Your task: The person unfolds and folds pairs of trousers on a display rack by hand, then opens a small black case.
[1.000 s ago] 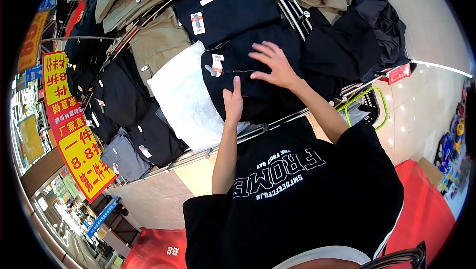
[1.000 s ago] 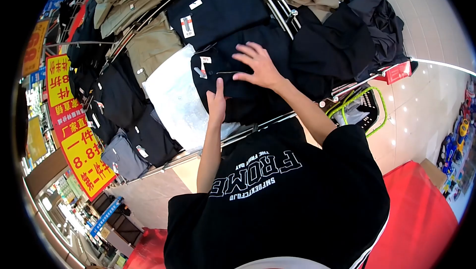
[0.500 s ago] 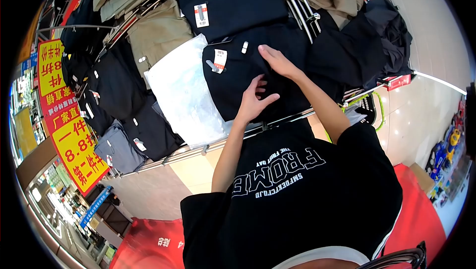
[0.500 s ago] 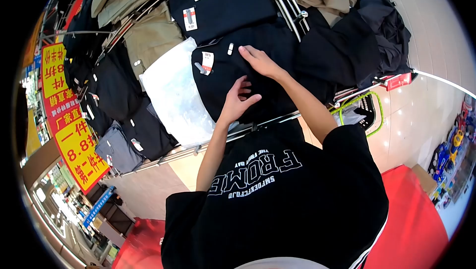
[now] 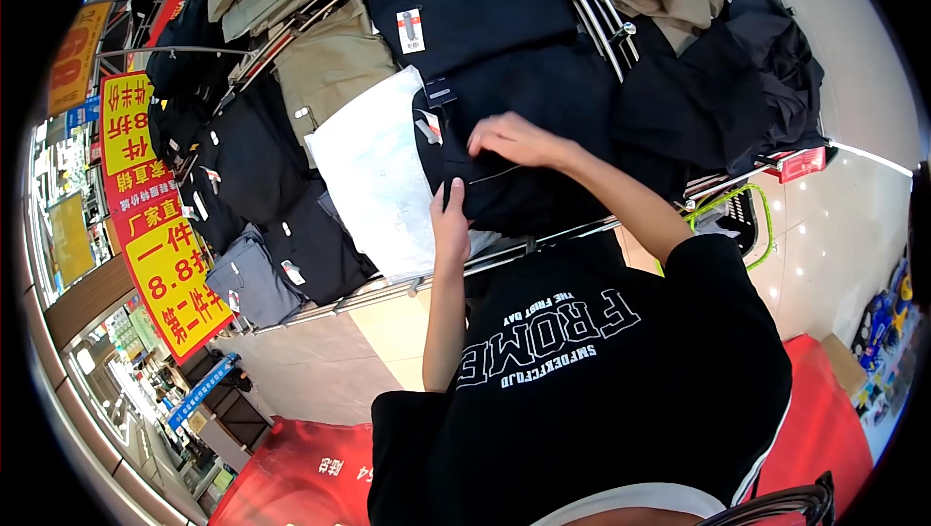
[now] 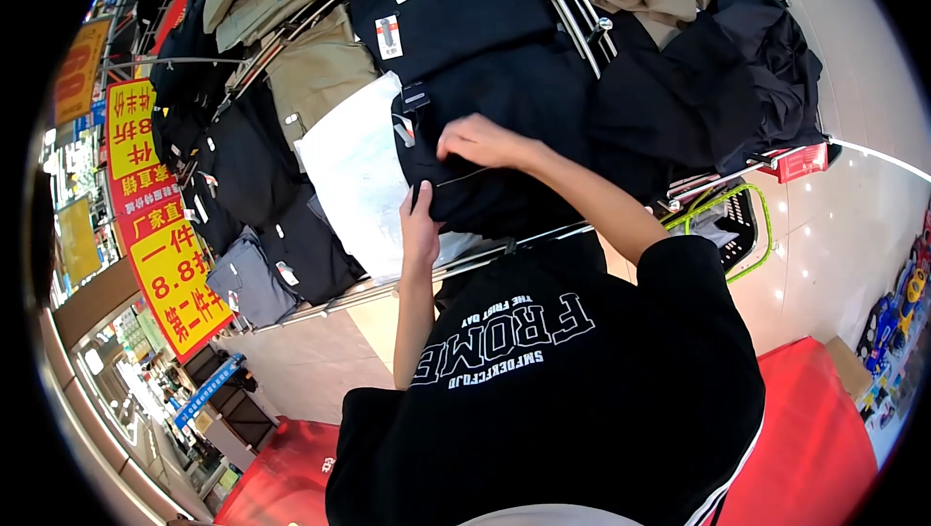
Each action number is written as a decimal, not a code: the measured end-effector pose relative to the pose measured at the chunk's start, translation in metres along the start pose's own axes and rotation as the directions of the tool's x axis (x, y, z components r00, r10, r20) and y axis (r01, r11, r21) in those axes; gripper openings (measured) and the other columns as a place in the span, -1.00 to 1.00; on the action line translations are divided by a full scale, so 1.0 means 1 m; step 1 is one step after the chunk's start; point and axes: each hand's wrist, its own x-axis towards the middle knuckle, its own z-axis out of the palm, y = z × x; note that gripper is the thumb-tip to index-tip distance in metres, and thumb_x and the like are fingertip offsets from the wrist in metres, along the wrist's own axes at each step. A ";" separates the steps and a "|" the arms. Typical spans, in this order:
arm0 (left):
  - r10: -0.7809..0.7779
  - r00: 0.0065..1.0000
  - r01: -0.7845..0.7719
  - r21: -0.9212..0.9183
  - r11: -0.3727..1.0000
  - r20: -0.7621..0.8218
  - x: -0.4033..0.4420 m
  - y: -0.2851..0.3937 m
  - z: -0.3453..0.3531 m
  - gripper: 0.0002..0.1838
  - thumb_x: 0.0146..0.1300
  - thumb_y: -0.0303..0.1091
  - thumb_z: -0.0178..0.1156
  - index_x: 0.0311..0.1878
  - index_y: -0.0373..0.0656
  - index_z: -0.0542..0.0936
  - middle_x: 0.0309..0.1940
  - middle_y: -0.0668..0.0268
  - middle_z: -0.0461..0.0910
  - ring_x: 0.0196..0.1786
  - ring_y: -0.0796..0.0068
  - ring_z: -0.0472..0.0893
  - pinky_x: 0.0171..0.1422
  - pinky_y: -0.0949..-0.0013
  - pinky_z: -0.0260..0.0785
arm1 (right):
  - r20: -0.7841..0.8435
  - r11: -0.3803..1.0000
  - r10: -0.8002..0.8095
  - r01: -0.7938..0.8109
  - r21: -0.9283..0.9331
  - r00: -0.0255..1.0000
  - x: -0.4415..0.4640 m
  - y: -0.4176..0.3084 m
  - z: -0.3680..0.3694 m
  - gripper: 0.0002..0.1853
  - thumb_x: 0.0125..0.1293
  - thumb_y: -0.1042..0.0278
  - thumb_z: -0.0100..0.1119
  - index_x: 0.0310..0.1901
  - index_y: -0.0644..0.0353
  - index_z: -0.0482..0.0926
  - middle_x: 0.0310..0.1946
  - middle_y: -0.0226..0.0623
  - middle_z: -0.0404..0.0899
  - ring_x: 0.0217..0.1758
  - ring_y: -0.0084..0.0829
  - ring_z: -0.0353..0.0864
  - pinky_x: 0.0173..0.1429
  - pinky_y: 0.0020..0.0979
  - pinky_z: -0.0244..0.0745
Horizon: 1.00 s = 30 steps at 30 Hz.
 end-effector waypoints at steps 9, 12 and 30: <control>0.165 0.976 -0.205 0.353 0.913 0.140 -0.005 0.005 0.045 -0.33 0.37 -0.02 0.06 0.30 -0.42 0.27 0.12 0.05 0.43 0.01 0.36 0.51 -0.27 0.39 0.57 | 0.178 0.085 0.239 0.162 -0.983 0.955 -0.004 0.027 -0.004 -0.25 -0.07 0.15 0.39 0.24 0.05 0.42 0.35 -0.19 0.17 0.36 0.04 0.15 0.29 0.02 0.16; 0.220 0.959 -0.271 0.350 0.897 0.181 0.000 -0.003 0.052 -0.42 0.40 -0.06 0.02 0.24 -0.40 0.36 -0.07 0.17 0.53 -0.14 0.47 0.54 -0.31 0.41 0.56 | 0.249 0.050 0.338 0.247 -0.968 0.907 0.000 0.016 -0.012 -0.52 -0.04 0.21 0.33 0.01 0.05 0.62 0.26 -0.28 0.27 0.25 -0.16 0.24 0.21 -0.19 0.22; 0.357 0.930 -0.365 0.339 0.867 0.088 -0.018 -0.007 -0.032 -0.50 0.36 0.00 0.07 -0.18 -0.40 0.56 -0.36 0.28 0.52 -0.34 0.56 0.49 -0.38 0.44 0.54 | -0.185 0.506 -0.070 -0.125 -0.854 0.980 -0.015 -0.035 -0.007 -0.84 0.25 0.34 -0.03 -0.46 0.19 0.42 -0.60 -0.05 0.55 -0.46 0.00 0.60 -0.36 -0.04 0.47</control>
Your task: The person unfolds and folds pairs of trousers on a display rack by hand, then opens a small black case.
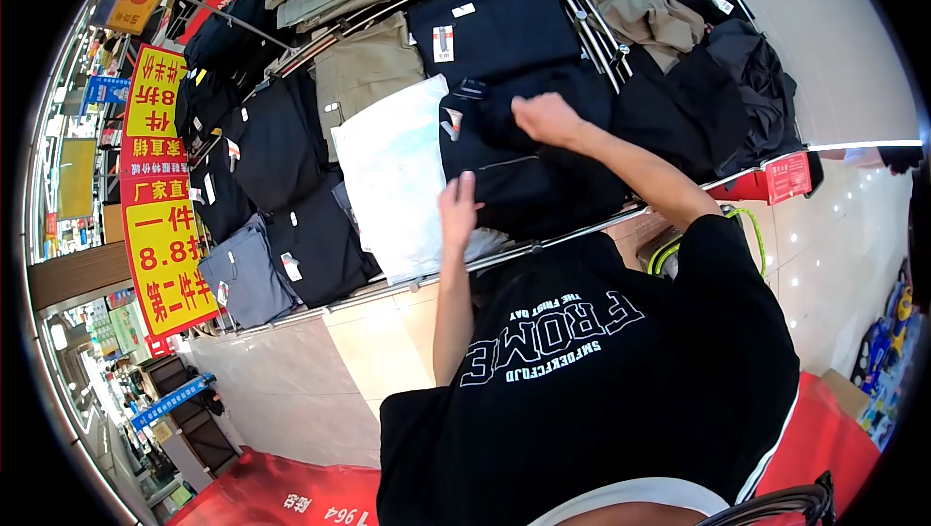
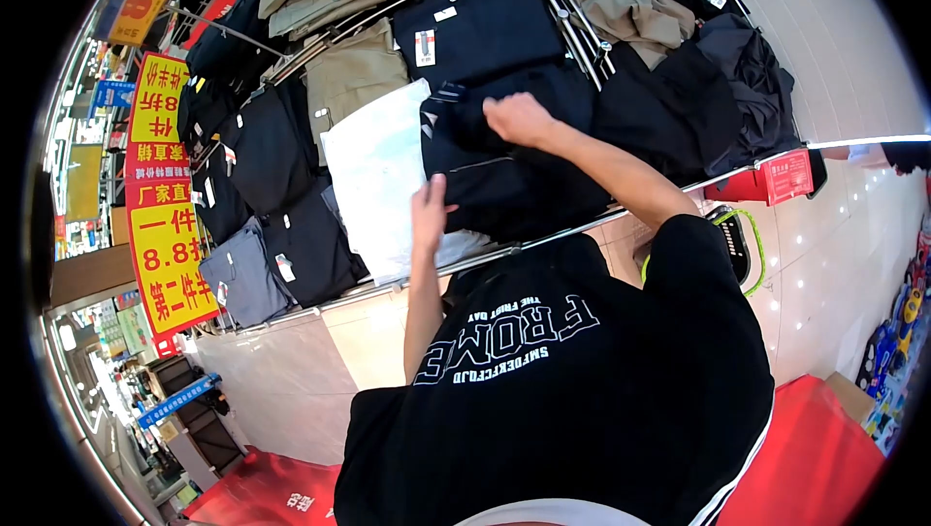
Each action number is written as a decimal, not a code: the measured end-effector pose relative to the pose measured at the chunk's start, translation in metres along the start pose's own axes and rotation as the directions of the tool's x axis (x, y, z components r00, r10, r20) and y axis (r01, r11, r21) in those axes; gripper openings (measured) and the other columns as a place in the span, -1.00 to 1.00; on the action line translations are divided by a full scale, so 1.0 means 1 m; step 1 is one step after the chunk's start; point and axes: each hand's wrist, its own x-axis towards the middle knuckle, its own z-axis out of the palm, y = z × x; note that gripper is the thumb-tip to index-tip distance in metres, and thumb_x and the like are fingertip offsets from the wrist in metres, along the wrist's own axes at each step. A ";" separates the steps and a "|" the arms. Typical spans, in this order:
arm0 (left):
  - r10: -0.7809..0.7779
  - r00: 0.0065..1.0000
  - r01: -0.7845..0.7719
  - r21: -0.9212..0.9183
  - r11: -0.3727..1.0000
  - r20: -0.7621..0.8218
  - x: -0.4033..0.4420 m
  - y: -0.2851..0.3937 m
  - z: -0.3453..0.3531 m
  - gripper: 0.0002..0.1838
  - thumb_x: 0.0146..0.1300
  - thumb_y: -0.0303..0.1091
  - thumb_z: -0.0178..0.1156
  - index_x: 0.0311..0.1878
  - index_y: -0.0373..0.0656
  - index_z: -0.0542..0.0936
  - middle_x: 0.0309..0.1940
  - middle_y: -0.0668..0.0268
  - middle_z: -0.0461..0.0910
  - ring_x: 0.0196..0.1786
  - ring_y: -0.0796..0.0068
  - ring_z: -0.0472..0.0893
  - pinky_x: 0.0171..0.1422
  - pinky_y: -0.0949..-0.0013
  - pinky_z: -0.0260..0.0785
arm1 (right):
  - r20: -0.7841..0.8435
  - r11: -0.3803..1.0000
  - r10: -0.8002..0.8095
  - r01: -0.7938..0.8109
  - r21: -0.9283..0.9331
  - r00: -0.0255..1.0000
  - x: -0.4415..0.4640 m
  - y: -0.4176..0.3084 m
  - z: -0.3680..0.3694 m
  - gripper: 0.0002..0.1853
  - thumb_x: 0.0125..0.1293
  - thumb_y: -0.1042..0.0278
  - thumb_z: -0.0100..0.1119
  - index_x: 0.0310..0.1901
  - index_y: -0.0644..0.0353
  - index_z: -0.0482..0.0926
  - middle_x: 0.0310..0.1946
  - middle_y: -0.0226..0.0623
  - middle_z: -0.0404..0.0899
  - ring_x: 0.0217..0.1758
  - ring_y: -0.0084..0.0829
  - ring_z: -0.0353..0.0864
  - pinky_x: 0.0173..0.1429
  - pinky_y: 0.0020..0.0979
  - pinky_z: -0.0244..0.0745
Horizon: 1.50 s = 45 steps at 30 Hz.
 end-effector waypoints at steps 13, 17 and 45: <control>-0.181 0.698 -0.247 -0.470 0.847 -0.693 -0.088 0.022 -0.297 -0.58 0.31 -0.04 0.14 -0.03 -0.24 0.55 -0.23 0.23 0.65 -0.25 0.44 0.64 -0.35 0.48 0.42 | -0.212 0.060 0.818 0.288 0.956 0.534 -0.066 0.056 -0.196 -0.76 0.30 0.15 0.06 -0.39 0.12 0.53 -0.61 -0.46 0.43 -0.73 -0.50 0.33 -0.58 -0.49 0.23; -0.306 0.451 0.237 -0.218 0.947 -0.838 -0.040 -0.129 -0.365 -0.54 0.27 -0.03 0.18 -0.08 -0.32 0.55 -0.21 0.09 0.64 -0.20 0.21 0.63 -0.18 0.28 0.48 | 0.032 -0.029 0.959 -0.014 0.999 0.283 -0.112 0.092 -0.133 -0.76 0.32 0.11 0.06 -0.34 0.09 0.53 -0.59 -0.45 0.47 -0.66 -0.56 0.42 -0.55 -0.54 0.31; -0.382 0.541 0.408 -0.164 0.898 -0.749 0.040 -0.165 -0.266 -0.24 -0.11 -0.04 0.52 0.06 -0.38 0.48 -0.13 0.16 0.58 -0.32 0.31 0.51 -0.22 0.29 0.39 | -0.393 0.238 0.880 -0.964 -0.119 0.266 -0.054 0.167 -0.025 -0.45 0.08 0.01 0.31 -0.07 0.30 0.42 -0.08 -0.02 0.51 0.03 -0.02 0.52 -0.01 0.00 0.45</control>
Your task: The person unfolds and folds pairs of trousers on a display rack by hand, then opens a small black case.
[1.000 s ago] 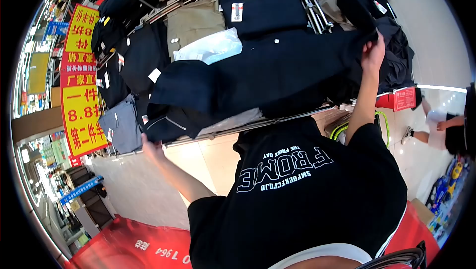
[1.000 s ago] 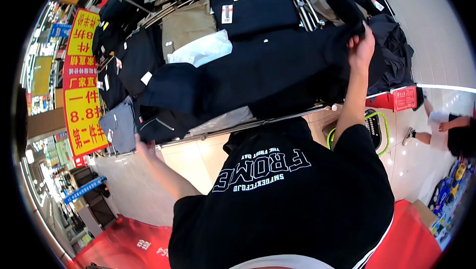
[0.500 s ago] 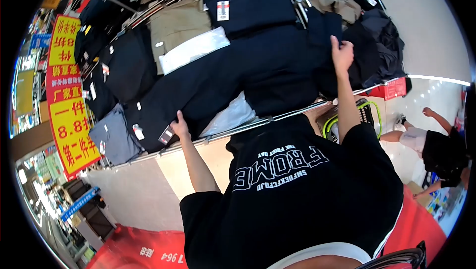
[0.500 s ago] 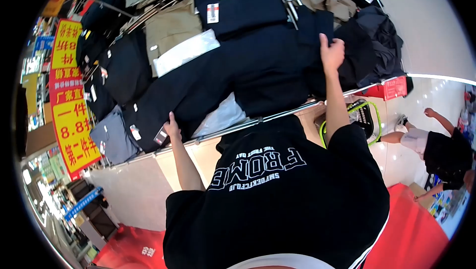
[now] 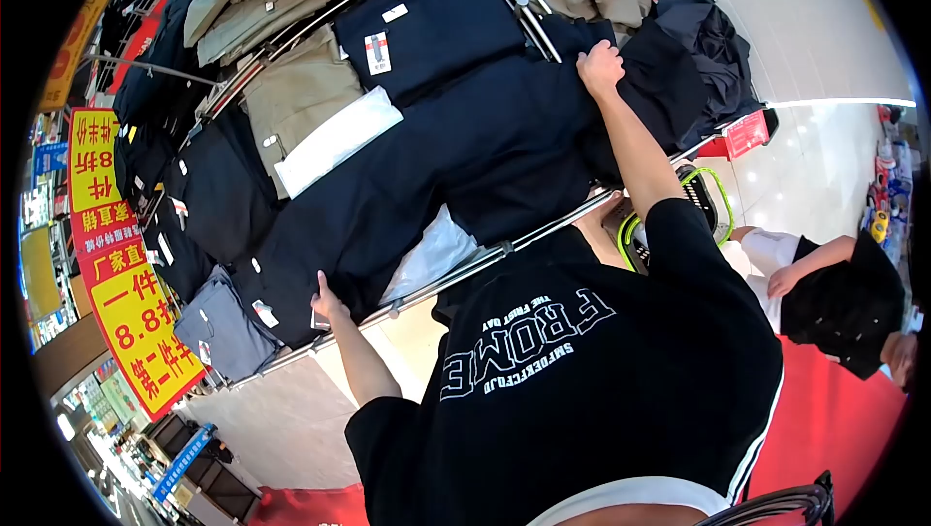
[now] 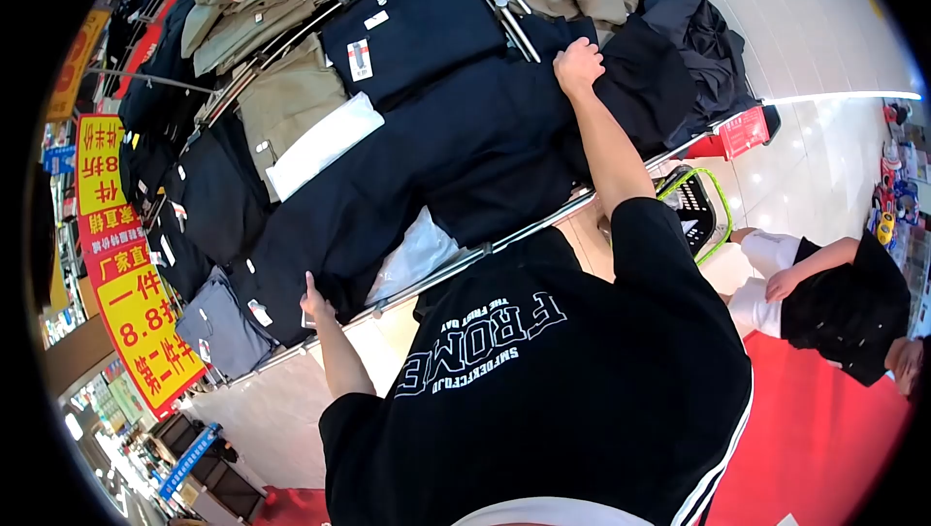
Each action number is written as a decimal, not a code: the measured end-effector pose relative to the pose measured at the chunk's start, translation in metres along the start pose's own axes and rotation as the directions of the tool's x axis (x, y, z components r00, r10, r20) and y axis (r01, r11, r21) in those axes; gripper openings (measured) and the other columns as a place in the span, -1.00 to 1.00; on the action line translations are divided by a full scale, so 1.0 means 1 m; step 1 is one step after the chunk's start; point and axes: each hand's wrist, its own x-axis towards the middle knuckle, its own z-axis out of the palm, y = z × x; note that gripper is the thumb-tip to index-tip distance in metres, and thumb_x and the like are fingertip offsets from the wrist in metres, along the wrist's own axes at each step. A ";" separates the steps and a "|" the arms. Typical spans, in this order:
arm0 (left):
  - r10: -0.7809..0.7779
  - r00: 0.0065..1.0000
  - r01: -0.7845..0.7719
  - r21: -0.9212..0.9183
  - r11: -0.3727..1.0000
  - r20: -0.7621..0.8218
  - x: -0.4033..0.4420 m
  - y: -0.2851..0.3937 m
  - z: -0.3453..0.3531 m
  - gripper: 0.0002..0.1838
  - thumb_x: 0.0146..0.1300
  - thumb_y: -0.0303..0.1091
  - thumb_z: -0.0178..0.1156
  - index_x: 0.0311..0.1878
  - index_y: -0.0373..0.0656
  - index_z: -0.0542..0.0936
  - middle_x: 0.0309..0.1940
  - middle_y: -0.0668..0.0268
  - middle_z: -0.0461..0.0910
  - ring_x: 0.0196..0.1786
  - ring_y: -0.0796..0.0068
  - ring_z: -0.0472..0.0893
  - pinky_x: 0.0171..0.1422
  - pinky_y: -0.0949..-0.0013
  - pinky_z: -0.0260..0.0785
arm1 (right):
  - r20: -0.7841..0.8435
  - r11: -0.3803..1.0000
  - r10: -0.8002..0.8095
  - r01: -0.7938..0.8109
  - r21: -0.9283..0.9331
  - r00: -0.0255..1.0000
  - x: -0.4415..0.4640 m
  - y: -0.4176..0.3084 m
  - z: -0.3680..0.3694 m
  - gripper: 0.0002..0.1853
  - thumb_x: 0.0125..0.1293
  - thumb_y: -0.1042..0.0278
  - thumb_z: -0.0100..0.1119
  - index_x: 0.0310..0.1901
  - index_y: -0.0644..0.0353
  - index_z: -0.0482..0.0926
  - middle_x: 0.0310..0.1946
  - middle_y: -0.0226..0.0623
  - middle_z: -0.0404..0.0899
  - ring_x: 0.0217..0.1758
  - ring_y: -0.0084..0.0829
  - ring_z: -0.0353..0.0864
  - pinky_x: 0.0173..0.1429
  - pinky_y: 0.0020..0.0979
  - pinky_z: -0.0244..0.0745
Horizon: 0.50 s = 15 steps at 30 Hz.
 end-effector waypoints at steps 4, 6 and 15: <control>-0.077 0.997 0.077 0.011 0.997 -0.025 0.004 -0.005 -0.005 -0.40 -0.10 -0.05 0.52 -0.11 -0.31 0.56 -0.52 0.31 0.54 -0.71 0.49 0.24 -0.66 0.37 0.07 | 0.063 0.985 0.053 -0.062 0.158 0.997 0.017 0.010 -0.008 -0.50 0.12 0.01 0.29 -0.11 0.29 0.47 -0.13 0.03 0.57 -0.03 -0.01 0.58 0.01 -0.06 0.48; -0.047 0.995 0.058 0.125 0.990 -0.088 0.006 -0.010 -0.007 -0.38 -0.09 -0.06 0.51 -0.09 -0.35 0.56 -0.42 0.24 0.61 -0.60 0.42 0.42 -0.51 0.32 0.31 | -0.038 0.934 0.150 -0.129 0.334 0.988 0.010 0.012 -0.016 -0.44 0.09 -0.11 0.30 -0.13 0.28 0.51 -0.19 0.04 0.61 -0.09 -0.02 0.62 0.04 -0.15 0.50; -0.237 0.969 0.229 0.112 0.967 0.072 -0.017 -0.018 0.001 -0.12 0.10 0.07 0.34 0.32 -0.36 0.26 0.27 0.11 0.37 0.23 0.14 0.40 0.35 0.29 0.20 | 0.104 0.800 0.178 -0.205 0.564 0.979 0.016 0.074 -0.020 -0.09 -0.11 -0.25 0.45 0.00 0.54 0.50 -0.06 0.10 0.59 0.05 -0.11 0.58 0.14 -0.29 0.42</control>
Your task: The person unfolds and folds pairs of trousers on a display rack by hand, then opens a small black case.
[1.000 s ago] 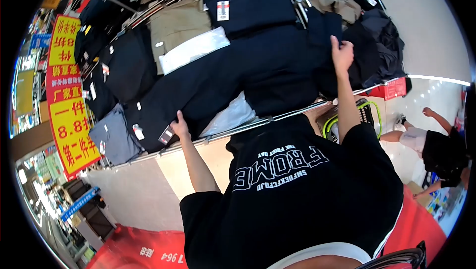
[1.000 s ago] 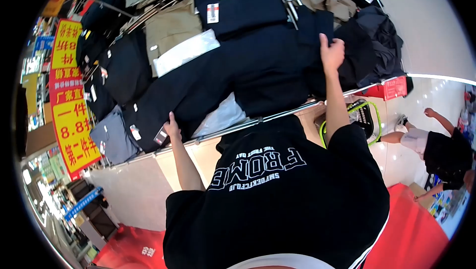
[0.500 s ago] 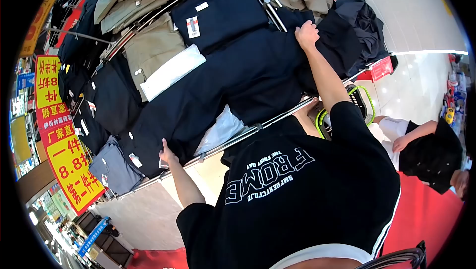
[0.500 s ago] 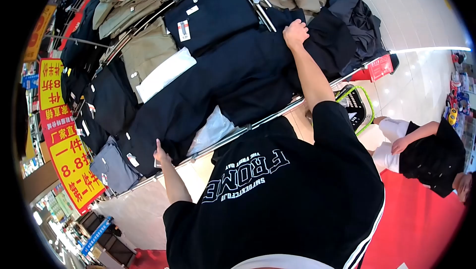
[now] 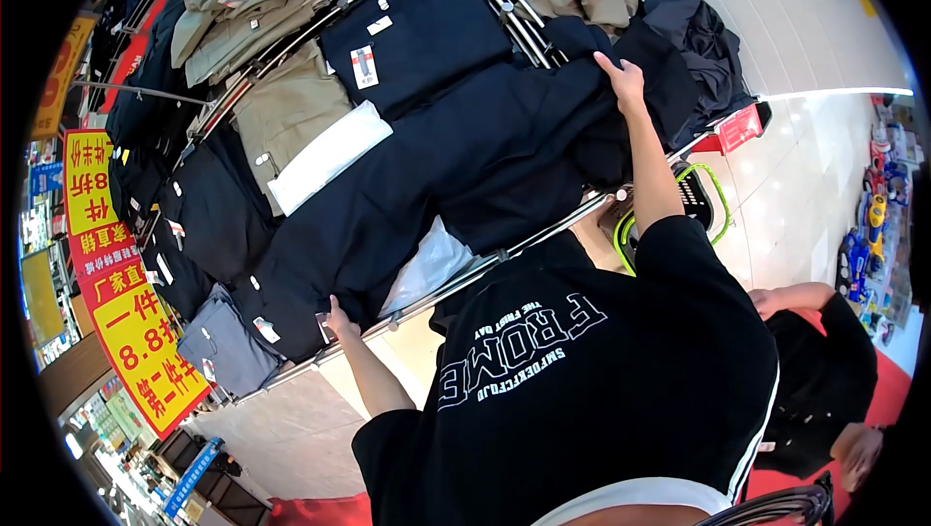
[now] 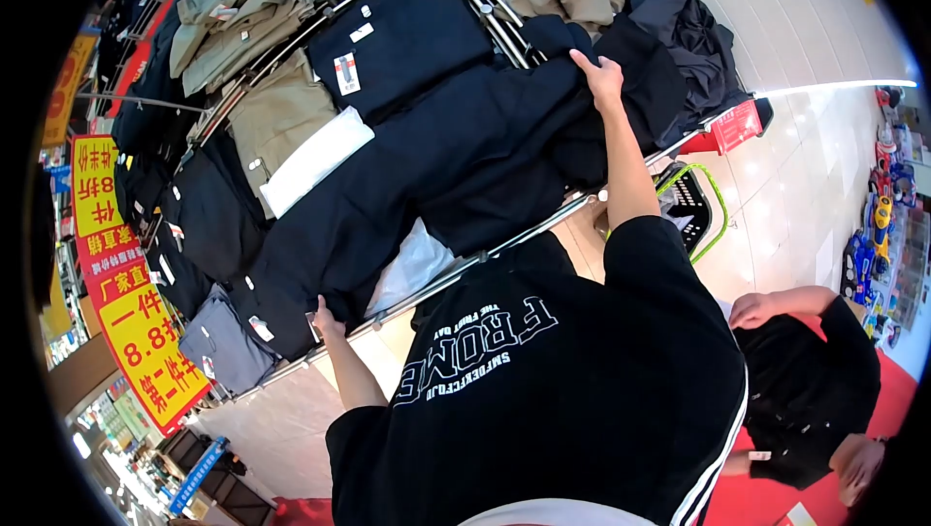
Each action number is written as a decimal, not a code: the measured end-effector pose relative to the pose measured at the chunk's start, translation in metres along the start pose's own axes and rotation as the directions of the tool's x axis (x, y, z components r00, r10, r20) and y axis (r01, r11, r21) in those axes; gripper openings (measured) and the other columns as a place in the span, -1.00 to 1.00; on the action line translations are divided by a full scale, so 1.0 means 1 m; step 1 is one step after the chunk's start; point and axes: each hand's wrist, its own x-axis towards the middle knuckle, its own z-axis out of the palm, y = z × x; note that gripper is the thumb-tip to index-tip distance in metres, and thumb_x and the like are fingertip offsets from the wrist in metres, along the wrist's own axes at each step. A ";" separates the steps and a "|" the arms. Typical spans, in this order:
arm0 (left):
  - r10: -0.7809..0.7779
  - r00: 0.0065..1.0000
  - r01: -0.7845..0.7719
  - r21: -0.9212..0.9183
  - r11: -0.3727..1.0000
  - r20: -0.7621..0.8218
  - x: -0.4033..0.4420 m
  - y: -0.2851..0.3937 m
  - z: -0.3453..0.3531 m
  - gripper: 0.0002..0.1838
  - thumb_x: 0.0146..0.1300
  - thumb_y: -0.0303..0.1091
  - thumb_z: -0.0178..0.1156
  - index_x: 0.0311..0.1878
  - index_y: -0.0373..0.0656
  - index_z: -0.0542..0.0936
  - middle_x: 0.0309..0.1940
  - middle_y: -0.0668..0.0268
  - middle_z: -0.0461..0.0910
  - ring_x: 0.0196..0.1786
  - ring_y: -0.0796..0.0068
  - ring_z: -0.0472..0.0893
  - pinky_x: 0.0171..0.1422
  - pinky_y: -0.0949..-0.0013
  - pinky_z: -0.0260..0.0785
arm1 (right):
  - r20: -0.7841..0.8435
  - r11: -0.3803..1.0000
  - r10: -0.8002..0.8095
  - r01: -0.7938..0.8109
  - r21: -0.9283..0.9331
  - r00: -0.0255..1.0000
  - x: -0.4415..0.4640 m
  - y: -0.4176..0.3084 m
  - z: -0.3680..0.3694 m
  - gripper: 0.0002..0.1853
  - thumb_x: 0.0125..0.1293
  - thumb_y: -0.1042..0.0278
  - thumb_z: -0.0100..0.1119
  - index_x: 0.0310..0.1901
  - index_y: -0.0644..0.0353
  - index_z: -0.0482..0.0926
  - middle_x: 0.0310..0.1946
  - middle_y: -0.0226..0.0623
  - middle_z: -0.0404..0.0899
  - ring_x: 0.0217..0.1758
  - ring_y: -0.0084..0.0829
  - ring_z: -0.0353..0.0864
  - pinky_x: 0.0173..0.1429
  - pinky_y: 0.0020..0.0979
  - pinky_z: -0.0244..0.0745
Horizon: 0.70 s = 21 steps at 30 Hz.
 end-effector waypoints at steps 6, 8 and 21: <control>0.314 0.949 -0.289 -0.380 0.879 0.005 -0.024 0.029 -0.031 -0.26 0.21 -0.06 0.29 0.21 -0.53 0.32 0.13 -0.09 0.43 0.08 0.14 0.52 0.18 0.17 0.40 | -0.395 0.865 -0.339 0.449 0.227 0.854 -0.004 -0.036 -0.016 -0.56 0.13 0.18 0.37 -0.52 0.37 0.35 -0.68 -0.11 0.31 -0.60 -0.36 0.20 -0.41 -0.30 0.28; 0.402 0.916 -0.366 -0.385 0.848 0.015 -0.028 0.043 -0.050 -0.32 0.18 -0.07 0.32 0.11 -0.53 0.41 0.03 -0.09 0.49 -0.05 0.18 0.58 0.08 0.20 0.47 | -0.418 0.876 -0.428 0.482 0.026 0.801 -0.022 -0.065 -0.015 -0.50 0.13 0.13 0.35 -0.56 0.34 0.26 -0.68 0.01 0.26 -0.64 -0.15 0.19 -0.47 -0.22 0.24; 0.422 0.907 -0.420 -0.088 0.903 0.010 -0.006 -0.012 -0.014 -0.33 0.13 -0.37 0.35 0.26 -0.43 0.33 0.20 0.06 0.45 0.15 0.25 0.49 0.27 0.28 0.31 | 0.238 0.727 -0.287 0.373 -0.577 0.928 -0.067 -0.063 0.065 -0.33 -0.02 -0.04 0.39 -0.03 0.30 0.38 -0.11 -0.01 0.55 0.01 0.01 0.54 0.01 0.02 0.44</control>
